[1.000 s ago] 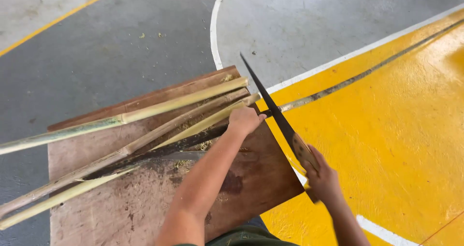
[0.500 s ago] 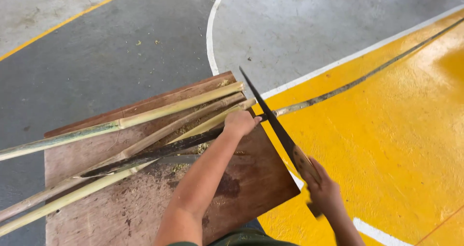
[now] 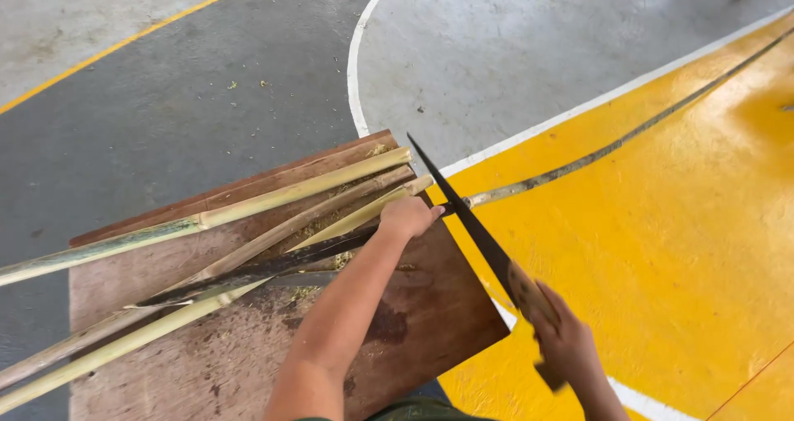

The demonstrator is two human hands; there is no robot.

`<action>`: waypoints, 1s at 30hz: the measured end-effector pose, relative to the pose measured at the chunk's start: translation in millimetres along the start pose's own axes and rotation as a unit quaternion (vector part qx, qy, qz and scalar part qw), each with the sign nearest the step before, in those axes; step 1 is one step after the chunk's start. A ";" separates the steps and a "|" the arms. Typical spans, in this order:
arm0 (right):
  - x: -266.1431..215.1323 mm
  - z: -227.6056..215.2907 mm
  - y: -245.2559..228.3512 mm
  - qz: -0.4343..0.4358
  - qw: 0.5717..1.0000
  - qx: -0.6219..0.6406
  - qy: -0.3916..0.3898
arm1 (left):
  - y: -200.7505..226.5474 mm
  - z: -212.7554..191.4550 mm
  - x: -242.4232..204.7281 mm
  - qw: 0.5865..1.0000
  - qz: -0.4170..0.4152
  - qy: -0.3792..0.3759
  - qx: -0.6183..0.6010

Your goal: The recorder uses a hand saw and knife to split and trim bamboo stalks on a wooden table.

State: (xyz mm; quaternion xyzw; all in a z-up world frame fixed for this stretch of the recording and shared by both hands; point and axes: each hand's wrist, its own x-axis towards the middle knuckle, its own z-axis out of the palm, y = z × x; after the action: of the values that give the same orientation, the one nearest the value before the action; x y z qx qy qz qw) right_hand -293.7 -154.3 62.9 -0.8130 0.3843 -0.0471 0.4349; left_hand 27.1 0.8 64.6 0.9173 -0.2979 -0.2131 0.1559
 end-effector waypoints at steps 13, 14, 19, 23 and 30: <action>22.2 19.0 -18.1 -0.082 0.996 -0.008 0.016 | -1.3 19.2 1.6 0.995 0.019 0.087 0.048; 8.9 5.8 -9.1 -0.038 0.999 -0.006 0.009 | 0.7 17.5 2.1 0.997 0.012 0.063 0.043; 8.0 5.3 -1.9 -0.010 1.000 0.006 0.008 | -1.1 26.0 7.7 0.998 0.024 0.049 0.020; 33.3 41.8 -37.5 -0.049 0.998 0.034 0.018 | 1.1 21.9 1.1 0.997 0.027 0.038 0.060; -3.2 -7.3 -14.3 0.003 1.000 0.006 0.007 | 3.7 0.7 -1.4 1.000 -0.007 0.020 0.022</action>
State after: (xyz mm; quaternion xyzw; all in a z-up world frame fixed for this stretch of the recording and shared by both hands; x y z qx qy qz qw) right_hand -290.6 -152.4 78.8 -0.8090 0.3895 -0.0531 0.4371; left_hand 23.9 -1.3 66.0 0.9268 -0.2928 -0.1894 0.1396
